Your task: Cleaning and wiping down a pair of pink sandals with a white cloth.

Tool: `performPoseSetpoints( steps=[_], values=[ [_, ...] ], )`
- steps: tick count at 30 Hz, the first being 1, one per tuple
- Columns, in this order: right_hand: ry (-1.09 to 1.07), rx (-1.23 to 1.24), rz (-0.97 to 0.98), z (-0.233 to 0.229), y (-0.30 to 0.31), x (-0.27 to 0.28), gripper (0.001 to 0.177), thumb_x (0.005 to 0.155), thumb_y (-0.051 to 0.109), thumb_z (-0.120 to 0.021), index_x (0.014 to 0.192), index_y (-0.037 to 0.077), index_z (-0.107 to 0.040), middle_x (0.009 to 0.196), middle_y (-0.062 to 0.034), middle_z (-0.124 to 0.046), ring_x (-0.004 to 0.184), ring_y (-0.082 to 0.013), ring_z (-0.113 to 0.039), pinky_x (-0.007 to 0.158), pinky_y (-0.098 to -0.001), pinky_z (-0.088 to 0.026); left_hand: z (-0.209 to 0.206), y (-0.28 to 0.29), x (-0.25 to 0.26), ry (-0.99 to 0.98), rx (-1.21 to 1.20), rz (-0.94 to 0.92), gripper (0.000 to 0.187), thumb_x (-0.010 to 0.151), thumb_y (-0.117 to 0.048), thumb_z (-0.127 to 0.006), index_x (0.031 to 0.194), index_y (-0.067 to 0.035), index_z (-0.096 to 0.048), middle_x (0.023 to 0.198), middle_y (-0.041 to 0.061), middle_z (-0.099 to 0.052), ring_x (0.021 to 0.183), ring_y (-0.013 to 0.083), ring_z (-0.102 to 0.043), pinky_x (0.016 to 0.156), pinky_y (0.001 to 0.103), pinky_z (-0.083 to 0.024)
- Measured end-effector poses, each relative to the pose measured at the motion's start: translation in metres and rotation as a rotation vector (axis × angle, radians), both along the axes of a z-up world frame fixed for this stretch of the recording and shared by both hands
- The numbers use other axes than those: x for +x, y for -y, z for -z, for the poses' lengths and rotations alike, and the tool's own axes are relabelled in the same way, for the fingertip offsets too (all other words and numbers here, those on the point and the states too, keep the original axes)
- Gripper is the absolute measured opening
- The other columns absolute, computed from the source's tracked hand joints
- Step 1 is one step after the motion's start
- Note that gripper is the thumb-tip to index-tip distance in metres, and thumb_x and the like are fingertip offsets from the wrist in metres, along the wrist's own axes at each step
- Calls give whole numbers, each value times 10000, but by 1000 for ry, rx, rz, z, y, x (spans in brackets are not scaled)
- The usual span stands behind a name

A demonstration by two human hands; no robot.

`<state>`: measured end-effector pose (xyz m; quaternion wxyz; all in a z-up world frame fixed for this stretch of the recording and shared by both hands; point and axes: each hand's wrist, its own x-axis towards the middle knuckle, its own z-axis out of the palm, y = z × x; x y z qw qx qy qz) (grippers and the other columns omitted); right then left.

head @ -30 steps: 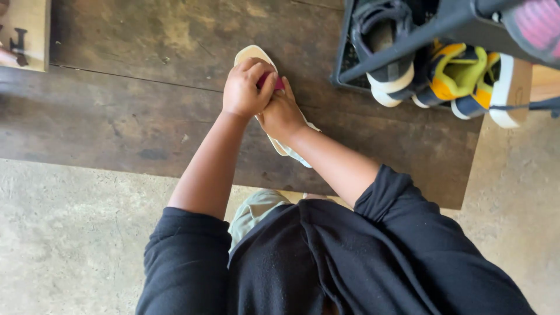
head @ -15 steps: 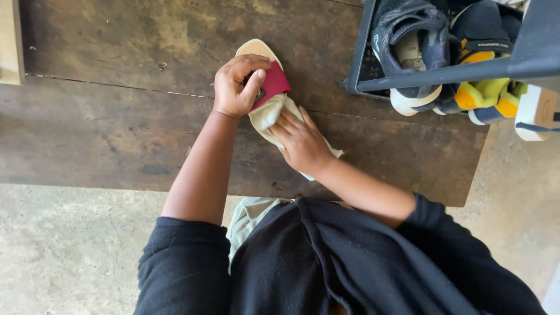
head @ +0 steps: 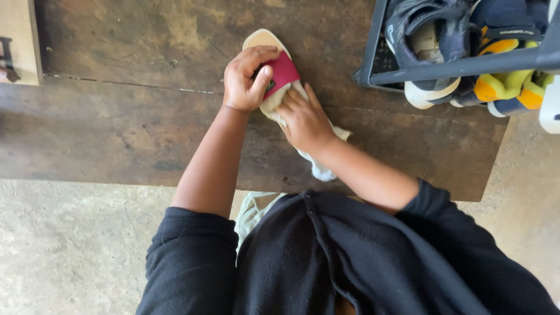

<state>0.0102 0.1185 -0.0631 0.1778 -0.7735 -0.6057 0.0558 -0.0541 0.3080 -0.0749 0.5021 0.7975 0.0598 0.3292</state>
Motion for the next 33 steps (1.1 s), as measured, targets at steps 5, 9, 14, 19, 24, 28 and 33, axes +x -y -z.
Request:
performPoseSetpoints(
  steps=[5, 9, 14, 19, 24, 28, 33],
  values=[
    [-96, -52, 51, -4, -39, 16, 265, 955, 218, -701, 1178, 74, -716, 1251, -167, -675, 1282, -352, -556, 1208, -639, -268, 3, -3, 4, -4, 34, -44, 431, 1046, -426, -605, 1164, -28, -723, 1213, 177, -732, 1162, 350, -714, 1012, 414, -569],
    [-20, 44, -50, -1, -6, 10, 426, 927, 104, -652, 1339, -1, -629, 1384, -223, -614, 1412, -373, -504, 1233, -583, -290, 6, 0, 4, 8, 71, -80, 443, 1049, -441, -610, 1202, -41, -723, 1234, 172, -730, 1193, 356, -698, 1042, 424, -555],
    [18, 53, -107, -5, 33, 3, 581, 811, 94, -646, 1386, 16, -618, 1414, -207, -614, 1402, -350, -489, 1151, -585, -279, 2, -3, 2, -10, 74, -92, 445, 1044, -442, -609, 1214, -47, -721, 1228, 170, -726, 1192, 362, -694, 1038, 427, -551],
    [-62, 45, -62, 9, -18, 23, 383, 897, 131, -687, 1279, 103, -688, 1305, -147, -651, 1324, -325, -543, 1187, -581, -295, 9, 1, 6, -33, 81, -58, 437, 1047, -429, -610, 1223, -45, -719, 1240, 172, -721, 1192, 363, -693, 1043, 425, -550],
    [-16, 177, -63, -9, -30, 20, 395, 905, 317, -789, 1175, 42, -703, 1183, -135, -689, 1213, -326, -599, 1121, -575, -367, 12, -2, 5, -5, 16, -67, 408, 1022, -393, -624, 1211, -44, -719, 1214, 157, -734, 1183, 342, -701, 1054, 426, -547],
    [52, 125, -22, -20, -35, 7, 591, 718, 416, -821, 1142, 19, -709, 1142, -174, -701, 1118, -343, -614, 887, -543, -406, 11, -11, 1, -15, -2, -26, 371, 1013, -351, -637, 1220, -53, -714, 1231, 148, -743, 1213, 332, -691, 1084, 421, -527],
    [-89, 85, 102, -13, -36, 4, 470, 775, 287, -813, 1178, 82, -689, 1186, -159, -689, 1184, -369, -615, 861, -508, -441, 13, -2, -22, -32, -107, -240, 533, 997, -292, -693, 1450, -74, -515, 1466, 183, -551, 1382, 340, -537, 1137, 414, -462]
  ],
)
